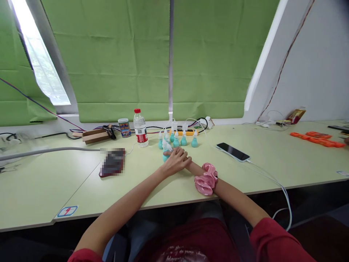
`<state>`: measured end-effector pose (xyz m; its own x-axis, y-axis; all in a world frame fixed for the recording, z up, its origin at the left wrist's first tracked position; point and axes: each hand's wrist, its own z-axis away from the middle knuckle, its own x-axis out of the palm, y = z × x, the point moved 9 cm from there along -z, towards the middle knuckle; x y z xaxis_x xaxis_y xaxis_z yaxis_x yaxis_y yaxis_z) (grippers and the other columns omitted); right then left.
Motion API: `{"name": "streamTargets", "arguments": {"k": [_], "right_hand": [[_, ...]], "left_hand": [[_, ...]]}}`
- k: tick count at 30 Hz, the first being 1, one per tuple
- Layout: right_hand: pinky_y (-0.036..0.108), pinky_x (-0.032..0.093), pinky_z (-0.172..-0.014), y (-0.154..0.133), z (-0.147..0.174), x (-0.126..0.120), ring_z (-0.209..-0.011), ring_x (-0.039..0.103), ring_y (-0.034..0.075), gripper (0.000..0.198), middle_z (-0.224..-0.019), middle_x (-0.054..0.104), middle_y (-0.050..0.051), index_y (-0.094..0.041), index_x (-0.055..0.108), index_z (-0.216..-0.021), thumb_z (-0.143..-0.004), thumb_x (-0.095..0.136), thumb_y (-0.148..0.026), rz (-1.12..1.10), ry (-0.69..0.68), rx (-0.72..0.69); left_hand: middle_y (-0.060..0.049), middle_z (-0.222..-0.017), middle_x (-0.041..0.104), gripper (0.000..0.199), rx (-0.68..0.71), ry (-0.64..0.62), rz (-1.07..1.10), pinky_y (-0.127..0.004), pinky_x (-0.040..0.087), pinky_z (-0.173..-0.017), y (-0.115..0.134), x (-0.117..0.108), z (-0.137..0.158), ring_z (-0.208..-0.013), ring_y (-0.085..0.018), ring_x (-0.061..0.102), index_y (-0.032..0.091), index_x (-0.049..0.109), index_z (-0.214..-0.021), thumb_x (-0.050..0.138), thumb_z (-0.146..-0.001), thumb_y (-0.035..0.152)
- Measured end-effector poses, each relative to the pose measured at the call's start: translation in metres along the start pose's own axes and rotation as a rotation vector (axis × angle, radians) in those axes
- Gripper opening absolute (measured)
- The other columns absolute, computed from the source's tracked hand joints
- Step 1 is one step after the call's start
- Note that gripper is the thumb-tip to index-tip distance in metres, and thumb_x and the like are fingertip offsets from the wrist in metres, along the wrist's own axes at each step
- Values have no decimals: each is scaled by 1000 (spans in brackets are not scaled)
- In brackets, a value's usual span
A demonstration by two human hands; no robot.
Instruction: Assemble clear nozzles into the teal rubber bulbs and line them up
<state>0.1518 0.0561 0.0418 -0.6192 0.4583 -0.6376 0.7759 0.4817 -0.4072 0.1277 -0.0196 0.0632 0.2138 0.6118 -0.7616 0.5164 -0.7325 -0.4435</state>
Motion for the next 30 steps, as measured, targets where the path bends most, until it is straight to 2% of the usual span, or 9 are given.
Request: {"name": "streamTargets", "arguments": {"k": [3,6,9,11,14,18,20,25,30], "right_hand": [[32,45,-75,11,-14,5,-87,53,15,27,-106,50,6,-14,50,-104,-84,42,-30,43,-77,-3],[30,46,-68,19,-21,7,-78,55,14,28,-94,55,4,-11,53,-96,-82,46,-33,86,-145,-13],[26,43,-62,17,-19,5,-70,55,15,26,-76,59,1,-13,59,-80,-70,58,-37,123,-160,-42],[25,40,-62,12,-16,3,-71,55,17,24,-74,61,2,-16,61,-76,-63,61,-36,141,-149,-66],[24,37,-60,6,-14,1,-69,54,17,23,-72,62,3,-18,61,-75,-60,59,-35,160,-142,-82],[22,35,-54,4,-15,2,-58,52,14,25,-61,60,0,-19,62,-69,-62,56,-42,165,-150,-80],[22,35,-54,5,-15,2,-57,52,14,27,-61,60,0,-19,62,-69,-64,54,-44,167,-141,-73],[24,36,-59,11,-18,-5,-69,55,17,30,-73,63,4,-17,62,-79,-68,52,-42,187,-103,-40],[24,37,-63,12,-20,-1,-72,56,18,28,-78,65,3,-19,64,-81,-62,60,-39,195,-175,-77]], "left_hand": [[-10,-121,40,35,-122,23,57,-48,22,-90,-29,-6,7,-113,-31,30,23,46,-110,46,-75,26],[-11,-126,37,41,-404,60,240,-47,22,-90,-73,-4,23,-115,-31,28,22,43,-113,46,-75,37],[-15,-93,58,41,-580,48,342,-40,37,-74,-100,14,38,-92,-28,49,13,54,-97,33,-81,45],[-9,-63,60,50,-634,10,430,-30,40,-61,-105,30,44,-67,-21,56,12,58,-72,25,-83,48],[-4,-43,52,62,-663,-34,570,-22,37,-48,-105,50,45,-43,-11,50,13,51,-50,15,-84,49],[-3,-43,51,66,-695,-50,654,-20,36,-44,-113,56,45,-39,-8,47,12,50,-53,4,-86,45],[-2,-48,53,62,-712,-68,640,-21,38,-46,-122,54,47,-42,-8,49,11,52,-58,8,-87,44],[-3,-81,57,26,-727,-176,506,-30,45,-65,-132,60,60,-70,-12,55,12,55,-85,43,-82,35],[-7,-100,52,27,-654,-256,441,-37,44,-73,-114,76,63,-85,-17,53,13,48,-103,46,-81,29]]}}
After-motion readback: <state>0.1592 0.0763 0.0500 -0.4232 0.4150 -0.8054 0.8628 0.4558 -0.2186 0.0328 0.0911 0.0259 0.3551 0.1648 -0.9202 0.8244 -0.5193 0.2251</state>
